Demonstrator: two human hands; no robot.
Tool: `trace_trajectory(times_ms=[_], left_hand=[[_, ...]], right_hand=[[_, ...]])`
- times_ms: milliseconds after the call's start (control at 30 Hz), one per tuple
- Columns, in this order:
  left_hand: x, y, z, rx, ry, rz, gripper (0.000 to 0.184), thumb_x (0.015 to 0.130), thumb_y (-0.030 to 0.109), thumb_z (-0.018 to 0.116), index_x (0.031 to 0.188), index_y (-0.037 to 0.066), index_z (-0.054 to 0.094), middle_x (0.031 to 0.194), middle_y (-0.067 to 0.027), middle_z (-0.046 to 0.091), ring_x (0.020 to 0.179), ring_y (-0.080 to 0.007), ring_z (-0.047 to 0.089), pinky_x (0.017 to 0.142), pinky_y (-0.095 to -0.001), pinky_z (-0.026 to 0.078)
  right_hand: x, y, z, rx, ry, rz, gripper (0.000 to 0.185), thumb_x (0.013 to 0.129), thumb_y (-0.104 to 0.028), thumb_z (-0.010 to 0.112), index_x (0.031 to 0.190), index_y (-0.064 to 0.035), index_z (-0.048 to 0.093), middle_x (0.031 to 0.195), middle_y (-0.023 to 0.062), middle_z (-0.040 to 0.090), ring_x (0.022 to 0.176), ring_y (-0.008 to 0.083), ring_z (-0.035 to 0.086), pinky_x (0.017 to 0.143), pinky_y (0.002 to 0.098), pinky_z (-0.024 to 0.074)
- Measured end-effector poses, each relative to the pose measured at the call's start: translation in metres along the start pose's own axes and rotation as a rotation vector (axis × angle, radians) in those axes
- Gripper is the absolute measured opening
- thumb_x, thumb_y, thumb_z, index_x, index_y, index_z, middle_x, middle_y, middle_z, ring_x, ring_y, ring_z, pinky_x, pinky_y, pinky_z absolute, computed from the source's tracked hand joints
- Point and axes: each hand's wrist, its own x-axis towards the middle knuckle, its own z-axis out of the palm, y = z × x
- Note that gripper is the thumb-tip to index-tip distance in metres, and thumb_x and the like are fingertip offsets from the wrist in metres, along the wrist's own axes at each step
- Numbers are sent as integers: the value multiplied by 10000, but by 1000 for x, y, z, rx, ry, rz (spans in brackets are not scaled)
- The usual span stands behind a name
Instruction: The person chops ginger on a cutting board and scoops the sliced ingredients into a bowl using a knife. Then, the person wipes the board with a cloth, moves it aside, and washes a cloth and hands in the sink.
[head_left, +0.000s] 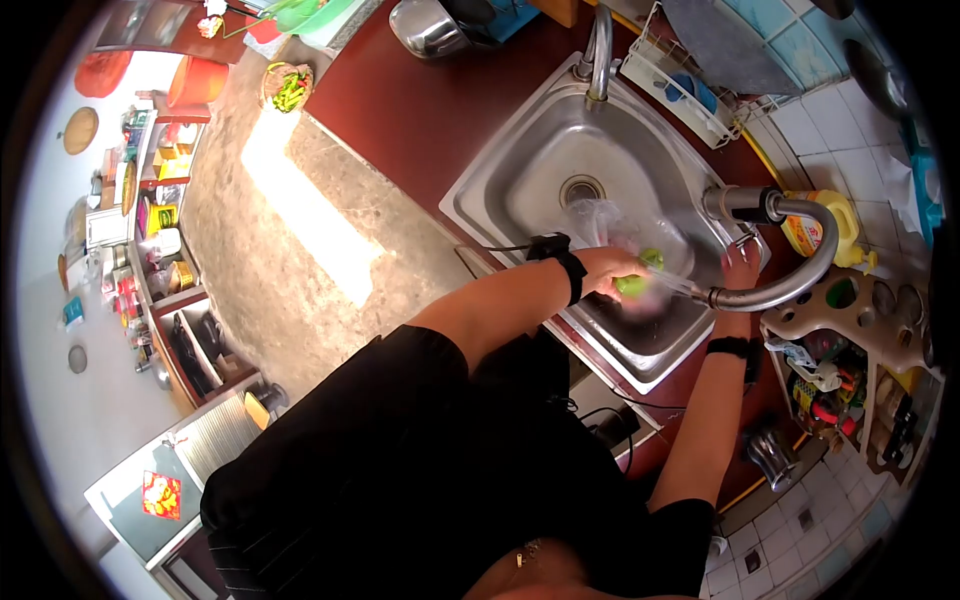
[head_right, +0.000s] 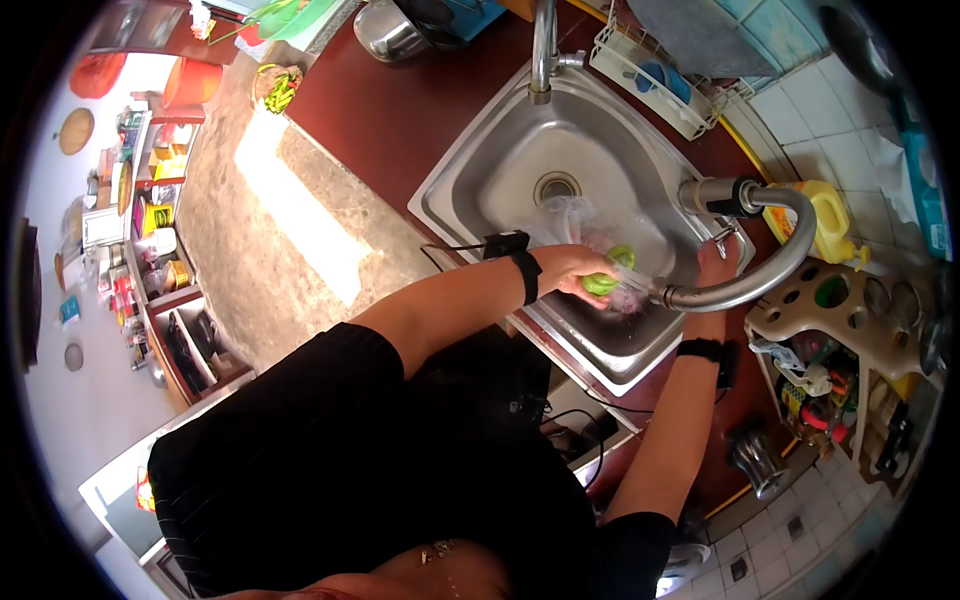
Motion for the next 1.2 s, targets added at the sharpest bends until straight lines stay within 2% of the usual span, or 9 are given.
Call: trace_trajectory(times_ms=[333, 367, 467, 567, 800, 900, 1033, 1133, 1200], left_hand=[[-15, -4, -29, 154, -36, 72, 193, 797, 5, 789, 911, 23, 634, 871, -74, 621, 791, -192, 632, 608, -276, 537], [-17, -5, -30, 172, -40, 71, 183, 793, 0, 791, 892, 28, 641, 860, -72, 624, 780, -185, 631, 586, -265, 511], [-14, -4, -37, 196, -166, 56, 191, 773, -5, 799, 880, 24, 644, 838, -62, 624, 747, -172, 617, 590, -265, 504], [-37, 5, -21, 387, -348, 71, 149, 796, 43, 788, 839, 22, 646, 728, -38, 585, 665, -136, 582, 566, -243, 465], [-33, 16, -5, 1089, -796, 456, 231, 805, 133, 708, 632, 87, 562, 606, 17, 527, 537, -68, 486, 438, -236, 305], [-80, 26, 33, 931, -556, 196, 300, 764, 259, 764, 610, 127, 543, 546, 41, 482, 463, -73, 409, 398, -251, 277], [-61, 21, 49, 1694, -149, 534, 150, 743, 198, 704, 773, 59, 656, 626, -110, 631, 496, -209, 567, 427, -357, 403], [-49, 6, 34, 1754, -156, 1258, 190, 759, 209, 702, 852, 43, 689, 740, -186, 691, 610, -324, 663, 521, -444, 482], [-44, -1, 21, 1740, -88, 1231, 214, 778, 211, 690, 897, 33, 693, 793, -209, 696, 688, -373, 676, 588, -478, 507]], right_hand=[[46, 4, -45, 211, -213, 426, 184, 858, -107, 696, 1010, -82, 595, 866, 76, 651, 709, 174, 621, 581, 243, 495], [29, 10, -48, 104, -220, 310, 209, 863, -120, 698, 1043, -95, 596, 941, 107, 653, 798, 170, 623, 608, 205, 490], [-65, 29, -32, 126, -275, -13, 448, 827, -13, 648, 1255, -88, 542, 1168, 149, 620, 934, 309, 628, 771, 401, 544], [-211, -72, 48, -869, -499, -657, 797, 745, 120, 646, 1459, -180, 452, 1407, 199, 478, 1251, 429, 505, 1039, 444, 454], [-211, -71, 59, -948, -583, -796, 724, 795, 43, 645, 1467, -151, 460, 1278, 229, 556, 1084, 442, 592, 902, 481, 511], [-208, -86, 60, -1013, -486, -881, 561, 835, -45, 619, 1383, -80, 507, 972, 192, 683, 890, 388, 663, 760, 456, 539], [-191, -62, 53, -1116, -476, -944, 306, 831, -127, 662, 1109, -48, 559, 815, 150, 693, 732, 353, 691, 611, 420, 555], [-190, -45, 56, -1309, -488, -750, 306, 804, -90, 648, 1103, -28, 673, 852, 152, 699, 717, 306, 702, 637, 410, 575], [-188, -27, 56, -1159, -485, -720, 232, 838, -116, 624, 1040, -17, 678, 816, 189, 696, 712, 363, 691, 624, 452, 559]])
